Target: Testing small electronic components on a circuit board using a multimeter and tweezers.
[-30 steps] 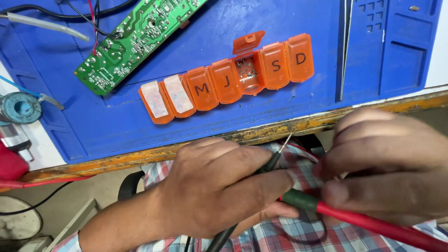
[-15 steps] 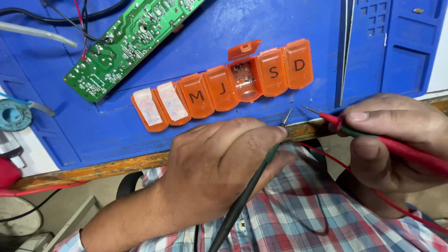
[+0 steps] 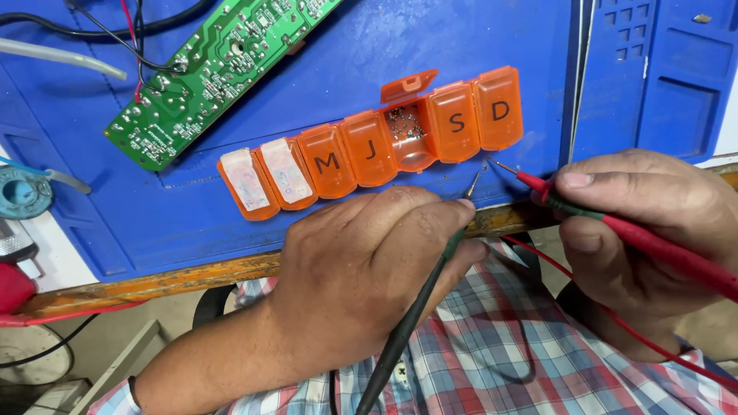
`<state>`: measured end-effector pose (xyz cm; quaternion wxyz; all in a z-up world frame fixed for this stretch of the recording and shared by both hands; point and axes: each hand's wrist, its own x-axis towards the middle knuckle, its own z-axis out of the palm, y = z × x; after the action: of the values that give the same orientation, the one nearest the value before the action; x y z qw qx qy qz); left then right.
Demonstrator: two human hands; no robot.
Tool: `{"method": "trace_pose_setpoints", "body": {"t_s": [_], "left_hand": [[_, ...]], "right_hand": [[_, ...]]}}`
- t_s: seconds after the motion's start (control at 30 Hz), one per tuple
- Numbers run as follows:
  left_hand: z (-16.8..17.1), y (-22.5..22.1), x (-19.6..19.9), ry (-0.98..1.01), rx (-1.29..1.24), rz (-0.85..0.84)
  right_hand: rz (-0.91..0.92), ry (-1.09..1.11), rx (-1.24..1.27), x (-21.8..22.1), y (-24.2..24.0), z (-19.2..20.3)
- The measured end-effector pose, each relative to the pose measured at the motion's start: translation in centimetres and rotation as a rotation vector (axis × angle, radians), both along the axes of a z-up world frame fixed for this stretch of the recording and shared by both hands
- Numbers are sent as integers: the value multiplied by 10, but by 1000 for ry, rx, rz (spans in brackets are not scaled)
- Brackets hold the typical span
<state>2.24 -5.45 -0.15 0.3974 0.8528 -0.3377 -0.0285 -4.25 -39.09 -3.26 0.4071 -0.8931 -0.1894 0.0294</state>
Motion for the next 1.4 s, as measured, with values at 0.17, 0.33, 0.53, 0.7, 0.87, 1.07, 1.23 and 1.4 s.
{"method": "trace_pose_setpoints", "body": {"t_s": [0.17, 0.33, 0.53, 0.7, 0.87, 1.07, 1.23, 1.4], "left_hand": [[-3, 1, -2, -20, -19, 9], [-1, -3, -1, -11, -19, 34], [-2, -2, -1, -8, -12, 22], [-3, 0, -2, 19, -4, 14], [-2, 1, -1, 8, 14, -6], [-2, 0, -1, 8, 16, -13], [-2, -1, -1, 19, 34, -15], [-2, -1, -1, 11, 35, -11]], "right_hand": [[-54, 43, -45, -1, 3, 15], [164, 12, -79, 14, -8, 10], [-79, -20, -32, -4, 8, 6], [-92, 2, -14, -2, 14, 15], [11, -22, -14, 4, 4, 3], [16, -6, 21, 4, -2, 0], [72, -22, 38, 9, -5, -2], [-101, -30, 51, -3, 16, 2]]}}
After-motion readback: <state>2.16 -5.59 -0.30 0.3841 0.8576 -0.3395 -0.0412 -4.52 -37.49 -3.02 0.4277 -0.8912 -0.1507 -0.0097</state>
